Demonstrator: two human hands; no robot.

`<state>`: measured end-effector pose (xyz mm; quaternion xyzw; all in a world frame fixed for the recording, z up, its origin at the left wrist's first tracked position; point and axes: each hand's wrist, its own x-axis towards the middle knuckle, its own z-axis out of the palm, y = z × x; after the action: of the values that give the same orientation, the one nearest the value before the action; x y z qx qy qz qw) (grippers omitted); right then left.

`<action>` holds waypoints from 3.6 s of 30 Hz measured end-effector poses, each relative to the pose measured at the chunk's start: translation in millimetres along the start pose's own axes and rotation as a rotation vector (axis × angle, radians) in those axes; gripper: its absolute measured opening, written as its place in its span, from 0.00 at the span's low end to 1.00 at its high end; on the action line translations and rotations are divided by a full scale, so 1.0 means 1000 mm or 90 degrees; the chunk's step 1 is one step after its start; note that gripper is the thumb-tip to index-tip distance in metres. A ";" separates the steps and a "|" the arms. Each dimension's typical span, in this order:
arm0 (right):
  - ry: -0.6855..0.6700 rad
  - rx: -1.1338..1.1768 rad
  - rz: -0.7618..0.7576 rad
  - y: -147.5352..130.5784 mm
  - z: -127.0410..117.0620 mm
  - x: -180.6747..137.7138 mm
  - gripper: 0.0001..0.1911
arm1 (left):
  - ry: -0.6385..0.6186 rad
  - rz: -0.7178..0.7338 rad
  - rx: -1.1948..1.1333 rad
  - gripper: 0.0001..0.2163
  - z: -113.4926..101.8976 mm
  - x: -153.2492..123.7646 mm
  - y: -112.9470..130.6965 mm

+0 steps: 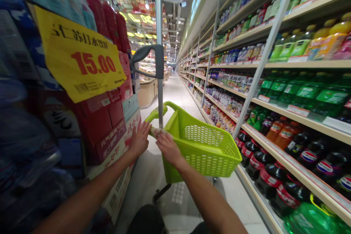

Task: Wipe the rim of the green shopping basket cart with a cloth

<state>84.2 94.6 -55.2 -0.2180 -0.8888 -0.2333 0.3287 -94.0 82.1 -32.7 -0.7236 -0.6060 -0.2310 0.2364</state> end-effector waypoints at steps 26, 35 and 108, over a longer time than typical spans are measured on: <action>0.057 0.077 0.183 0.004 0.014 -0.064 0.19 | -0.018 0.114 -0.058 0.28 0.008 -0.032 0.061; 0.011 0.065 0.247 -0.001 -0.001 -0.131 0.21 | -0.066 0.168 -0.062 0.29 0.021 -0.039 0.085; 0.026 0.048 0.533 0.058 -0.067 -0.284 0.24 | -0.217 0.430 -0.119 0.26 0.050 -0.026 0.245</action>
<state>343.0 37.0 -189.0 -0.5435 -0.7249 -0.0515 0.4201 146.4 55.2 -102.9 -0.9288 -0.3405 -0.0708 0.1284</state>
